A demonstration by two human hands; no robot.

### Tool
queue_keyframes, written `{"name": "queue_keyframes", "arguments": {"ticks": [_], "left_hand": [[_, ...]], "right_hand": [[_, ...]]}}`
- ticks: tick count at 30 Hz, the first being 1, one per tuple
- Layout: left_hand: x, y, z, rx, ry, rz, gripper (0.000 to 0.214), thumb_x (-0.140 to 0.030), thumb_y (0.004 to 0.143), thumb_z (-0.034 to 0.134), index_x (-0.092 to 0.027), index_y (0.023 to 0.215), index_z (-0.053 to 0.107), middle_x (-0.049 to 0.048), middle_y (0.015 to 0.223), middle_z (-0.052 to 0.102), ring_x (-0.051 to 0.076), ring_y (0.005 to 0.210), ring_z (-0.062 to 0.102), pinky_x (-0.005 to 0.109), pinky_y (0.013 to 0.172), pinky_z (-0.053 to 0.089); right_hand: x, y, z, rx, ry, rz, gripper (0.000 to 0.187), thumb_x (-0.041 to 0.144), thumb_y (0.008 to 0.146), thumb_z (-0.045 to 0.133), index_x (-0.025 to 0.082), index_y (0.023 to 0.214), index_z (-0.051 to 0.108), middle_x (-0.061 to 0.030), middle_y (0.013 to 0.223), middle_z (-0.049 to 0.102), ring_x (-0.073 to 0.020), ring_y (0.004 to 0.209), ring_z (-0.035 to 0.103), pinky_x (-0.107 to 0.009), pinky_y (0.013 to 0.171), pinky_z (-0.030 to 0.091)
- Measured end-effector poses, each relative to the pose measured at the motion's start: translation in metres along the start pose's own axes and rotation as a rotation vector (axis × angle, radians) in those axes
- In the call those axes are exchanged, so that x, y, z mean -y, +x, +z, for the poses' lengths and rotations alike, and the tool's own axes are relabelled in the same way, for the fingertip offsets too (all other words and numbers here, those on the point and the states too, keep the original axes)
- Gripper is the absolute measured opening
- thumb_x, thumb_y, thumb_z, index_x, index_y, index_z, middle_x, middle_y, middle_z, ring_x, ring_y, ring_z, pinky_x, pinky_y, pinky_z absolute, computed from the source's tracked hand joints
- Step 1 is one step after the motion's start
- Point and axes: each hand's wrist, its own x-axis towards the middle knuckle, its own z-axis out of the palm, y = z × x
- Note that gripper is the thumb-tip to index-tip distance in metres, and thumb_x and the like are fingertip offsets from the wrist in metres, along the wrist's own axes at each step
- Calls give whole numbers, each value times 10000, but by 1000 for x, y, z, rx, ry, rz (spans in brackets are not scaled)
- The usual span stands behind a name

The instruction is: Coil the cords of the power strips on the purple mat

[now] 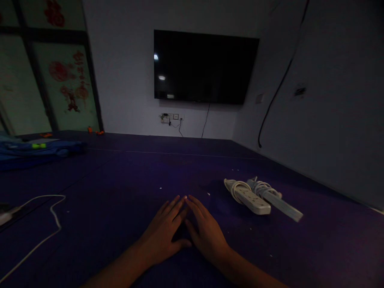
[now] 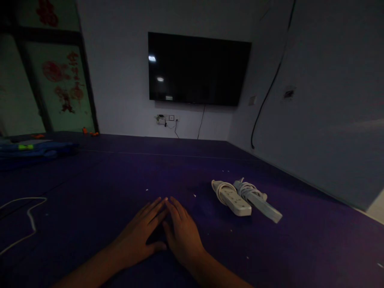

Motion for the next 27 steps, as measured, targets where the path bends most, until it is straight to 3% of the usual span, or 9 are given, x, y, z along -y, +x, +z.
{"name": "queue_keyframes", "arguments": {"ticks": [27], "left_hand": [[5,-1,8,-14,-159,-32,772,-570,787,524,-282,1430,208,69,1514,199,266,1378,174,461,1087,252]], "right_hand": [[-1,2,-1,29,12,15,516,180,824,477,220,1334,416,-93,1359,465,-229,1252,429,-456,1019,396]]}}
